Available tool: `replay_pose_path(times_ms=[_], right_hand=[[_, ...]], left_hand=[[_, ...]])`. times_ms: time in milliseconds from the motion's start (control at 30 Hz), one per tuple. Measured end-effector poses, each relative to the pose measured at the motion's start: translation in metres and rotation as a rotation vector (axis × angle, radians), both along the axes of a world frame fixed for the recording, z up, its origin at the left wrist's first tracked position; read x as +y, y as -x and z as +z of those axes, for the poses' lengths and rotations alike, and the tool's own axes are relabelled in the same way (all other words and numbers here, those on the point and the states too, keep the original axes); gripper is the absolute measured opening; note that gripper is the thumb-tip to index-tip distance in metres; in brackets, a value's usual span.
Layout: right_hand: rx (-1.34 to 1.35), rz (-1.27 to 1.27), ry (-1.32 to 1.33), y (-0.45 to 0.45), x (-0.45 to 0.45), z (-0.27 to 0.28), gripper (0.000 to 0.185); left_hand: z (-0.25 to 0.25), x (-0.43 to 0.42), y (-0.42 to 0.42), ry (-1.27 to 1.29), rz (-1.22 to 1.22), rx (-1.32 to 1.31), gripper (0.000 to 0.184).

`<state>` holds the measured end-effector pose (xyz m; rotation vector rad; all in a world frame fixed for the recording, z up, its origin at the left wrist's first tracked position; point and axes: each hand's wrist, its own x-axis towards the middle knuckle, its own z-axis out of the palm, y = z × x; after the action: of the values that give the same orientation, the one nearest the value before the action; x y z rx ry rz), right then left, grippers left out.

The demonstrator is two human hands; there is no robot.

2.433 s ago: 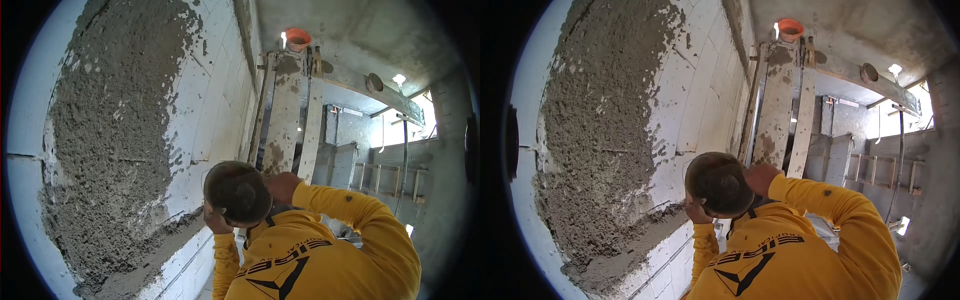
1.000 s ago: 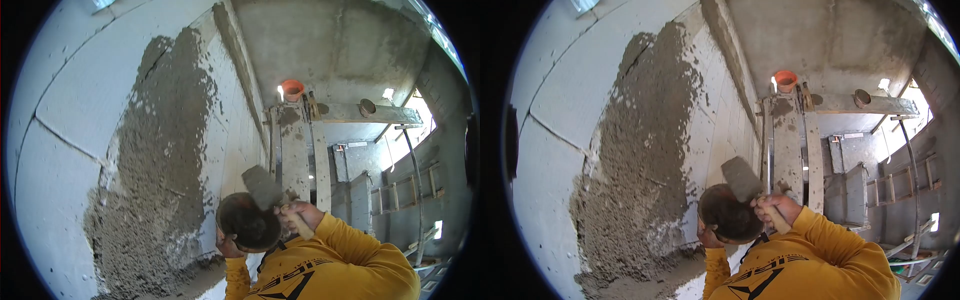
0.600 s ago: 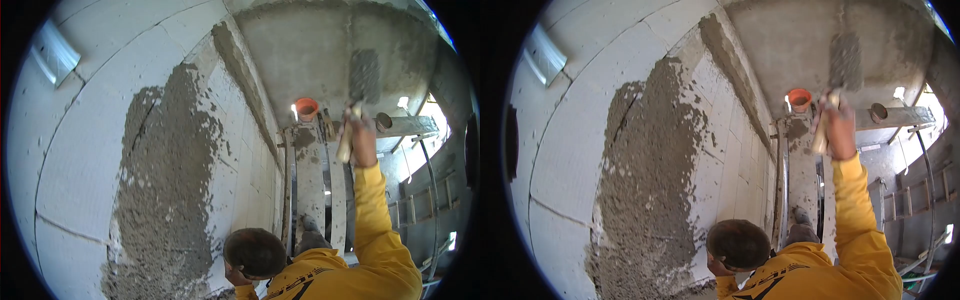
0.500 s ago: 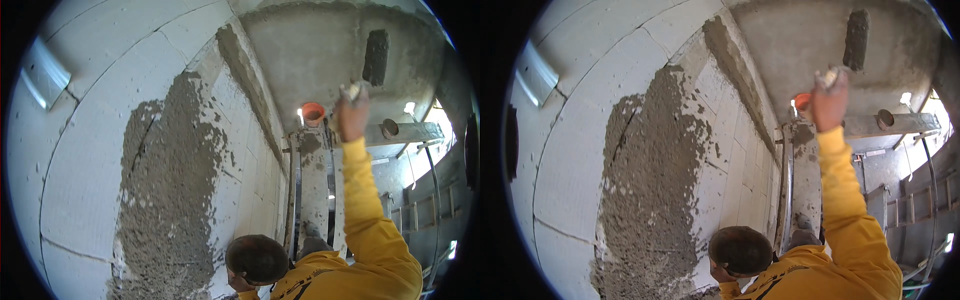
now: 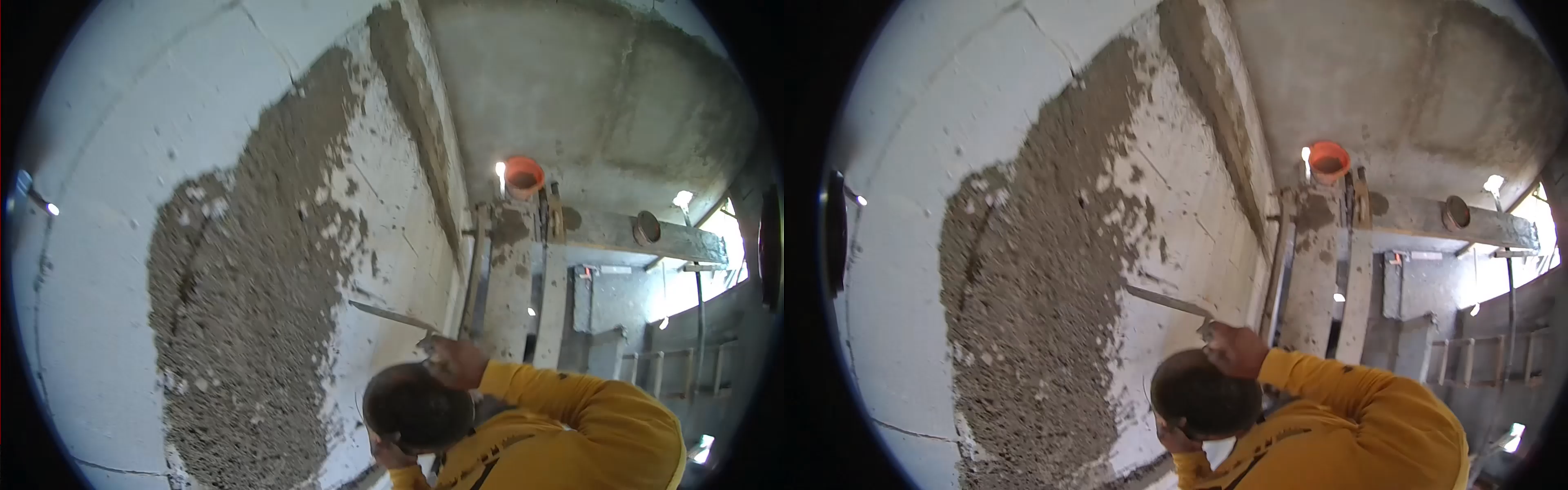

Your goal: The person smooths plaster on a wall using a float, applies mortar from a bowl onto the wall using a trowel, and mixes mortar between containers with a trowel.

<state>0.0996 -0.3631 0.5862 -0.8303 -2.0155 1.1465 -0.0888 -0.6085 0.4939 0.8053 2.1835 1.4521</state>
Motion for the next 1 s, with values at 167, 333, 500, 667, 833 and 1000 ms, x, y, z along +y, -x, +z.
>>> replay_pose_path(times_ms=[167,333,500,667,833,1000], right_hand=[[-0.734,0.271,-0.052,-0.068,-0.022,-0.010,0.036],[-0.913,0.236,-0.074,-0.037,-0.069,-0.041,0.029],[-0.941,0.362,-0.041,-0.011,-0.108,-0.037,0.029],[-0.926,0.083,0.001,-0.019,-0.098,0.002,0.027],[-0.763,0.547,0.015,-0.021,-0.100,-0.081,0.030],[-0.532,0.403,0.948,0.000,-0.124,-0.042,0.040]], left_hand=[[0.029,0.034,-0.005,0.046,-0.112,-0.080,0.056],[0.052,0.057,-0.007,0.044,-0.184,-0.205,0.053],[0.021,0.055,0.010,-0.135,-0.193,-0.537,0.054],[0.036,0.050,0.018,-0.165,-0.383,-0.284,0.052],[0.052,0.045,-0.001,-0.317,-0.434,-0.316,0.051],[0.033,0.035,0.020,-0.235,-0.405,-0.360,0.056]])
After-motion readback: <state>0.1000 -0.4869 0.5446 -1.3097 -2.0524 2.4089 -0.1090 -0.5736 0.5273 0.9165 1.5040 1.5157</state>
